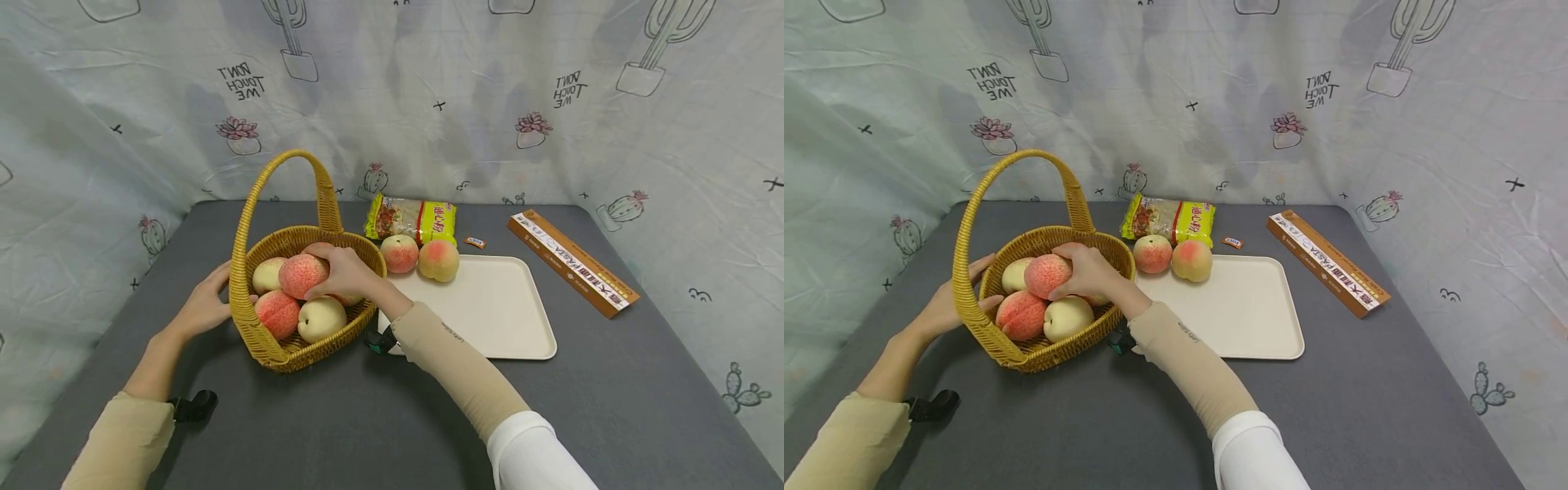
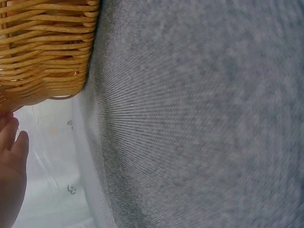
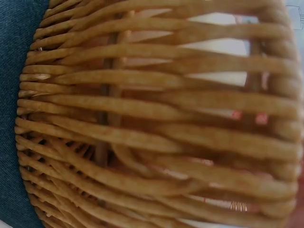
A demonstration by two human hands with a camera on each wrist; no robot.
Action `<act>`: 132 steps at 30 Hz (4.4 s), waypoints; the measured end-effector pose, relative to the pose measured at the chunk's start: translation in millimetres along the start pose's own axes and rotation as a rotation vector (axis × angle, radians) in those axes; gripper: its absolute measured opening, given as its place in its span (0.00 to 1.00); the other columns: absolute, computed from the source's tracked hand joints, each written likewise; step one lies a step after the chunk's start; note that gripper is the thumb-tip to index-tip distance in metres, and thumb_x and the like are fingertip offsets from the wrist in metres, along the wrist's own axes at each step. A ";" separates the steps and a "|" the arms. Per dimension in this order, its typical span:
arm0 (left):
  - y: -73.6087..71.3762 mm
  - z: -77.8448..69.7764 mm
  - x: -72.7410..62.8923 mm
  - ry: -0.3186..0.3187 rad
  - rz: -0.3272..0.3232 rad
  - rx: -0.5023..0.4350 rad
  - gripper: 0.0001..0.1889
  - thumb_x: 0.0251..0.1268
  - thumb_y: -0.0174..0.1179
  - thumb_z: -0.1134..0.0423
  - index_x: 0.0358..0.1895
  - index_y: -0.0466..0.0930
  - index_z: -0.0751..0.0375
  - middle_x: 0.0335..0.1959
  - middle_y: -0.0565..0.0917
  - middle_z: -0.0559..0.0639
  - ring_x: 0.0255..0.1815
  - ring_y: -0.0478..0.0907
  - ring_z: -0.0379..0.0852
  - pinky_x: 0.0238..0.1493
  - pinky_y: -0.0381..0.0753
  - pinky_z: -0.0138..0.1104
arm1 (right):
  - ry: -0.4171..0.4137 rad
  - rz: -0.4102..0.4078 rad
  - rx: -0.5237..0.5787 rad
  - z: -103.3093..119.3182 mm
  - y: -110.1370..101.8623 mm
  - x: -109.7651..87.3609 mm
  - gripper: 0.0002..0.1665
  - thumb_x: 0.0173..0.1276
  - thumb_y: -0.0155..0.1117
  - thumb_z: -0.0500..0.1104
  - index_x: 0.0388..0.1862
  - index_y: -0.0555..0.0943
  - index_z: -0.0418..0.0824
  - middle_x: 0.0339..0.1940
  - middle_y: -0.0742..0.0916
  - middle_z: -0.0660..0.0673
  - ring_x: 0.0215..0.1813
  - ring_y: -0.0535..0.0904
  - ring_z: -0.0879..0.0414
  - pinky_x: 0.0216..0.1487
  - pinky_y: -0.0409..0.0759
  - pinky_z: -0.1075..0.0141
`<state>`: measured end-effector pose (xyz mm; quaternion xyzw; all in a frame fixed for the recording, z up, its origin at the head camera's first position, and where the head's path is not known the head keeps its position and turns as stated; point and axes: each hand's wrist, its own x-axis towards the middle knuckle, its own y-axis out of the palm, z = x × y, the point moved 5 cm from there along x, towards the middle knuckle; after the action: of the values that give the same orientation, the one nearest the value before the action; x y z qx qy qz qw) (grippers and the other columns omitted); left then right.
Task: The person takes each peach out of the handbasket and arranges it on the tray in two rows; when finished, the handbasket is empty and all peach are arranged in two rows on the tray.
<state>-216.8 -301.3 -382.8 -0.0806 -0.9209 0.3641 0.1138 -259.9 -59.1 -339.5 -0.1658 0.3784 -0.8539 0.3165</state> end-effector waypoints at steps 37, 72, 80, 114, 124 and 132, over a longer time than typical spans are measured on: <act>-1.2 -4.9 0.2 -0.016 0.020 0.073 0.42 0.62 0.65 0.54 0.74 0.56 0.68 0.74 0.52 0.73 0.70 0.51 0.76 0.61 0.57 0.71 | -0.005 -0.198 0.514 -28.5 -45.8 -42.5 0.42 0.52 0.77 0.32 0.67 0.73 0.33 0.59 0.82 0.36 0.57 0.81 0.50 0.51 0.83 0.67; -0.3 -3.7 -0.6 -0.004 0.016 0.042 0.43 0.61 0.66 0.55 0.75 0.55 0.69 0.73 0.55 0.72 0.70 0.53 0.75 0.63 0.58 0.68 | 0.162 -0.472 0.587 -100.9 -89.6 -115.5 0.43 0.51 0.76 0.28 0.68 0.71 0.31 0.62 0.79 0.34 0.61 0.78 0.45 0.56 0.81 0.62; 0.8 -0.8 -1.1 -0.008 0.020 0.045 0.43 0.61 0.66 0.55 0.75 0.55 0.68 0.73 0.54 0.72 0.70 0.53 0.75 0.63 0.58 0.68 | 0.212 -0.528 0.576 -117.7 -104.0 -133.3 0.44 0.50 0.77 0.29 0.68 0.71 0.30 0.62 0.79 0.33 0.62 0.77 0.44 0.54 0.82 0.64; 1.3 3.7 0.5 -0.009 0.019 0.035 0.43 0.61 0.67 0.54 0.75 0.55 0.65 0.74 0.54 0.70 0.71 0.53 0.74 0.63 0.58 0.68 | 0.554 -0.746 0.581 -206.5 -119.1 -183.8 0.43 0.57 0.74 0.35 0.71 0.68 0.33 0.68 0.75 0.36 0.68 0.71 0.47 0.66 0.73 0.60; 0.8 2.8 -0.7 0.003 0.008 0.038 0.44 0.60 0.67 0.56 0.75 0.55 0.68 0.74 0.53 0.72 0.71 0.52 0.75 0.64 0.59 0.67 | 0.608 -0.724 0.546 -222.2 -109.2 -177.6 0.43 0.56 0.76 0.36 0.70 0.69 0.32 0.66 0.76 0.35 0.67 0.72 0.47 0.65 0.73 0.62; 1.5 1.3 -0.8 -0.008 0.018 0.037 0.42 0.61 0.67 0.54 0.75 0.57 0.65 0.74 0.53 0.70 0.71 0.52 0.74 0.63 0.57 0.69 | 0.662 -0.689 0.531 -220.3 -106.6 -173.4 0.44 0.58 0.75 0.39 0.71 0.67 0.33 0.67 0.75 0.36 0.68 0.70 0.47 0.67 0.71 0.59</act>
<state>-216.3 -301.3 -384.9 -0.0851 -0.9137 0.3825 0.1082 -290.2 230.4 -412.1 0.0830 0.1529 -0.9809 -0.0865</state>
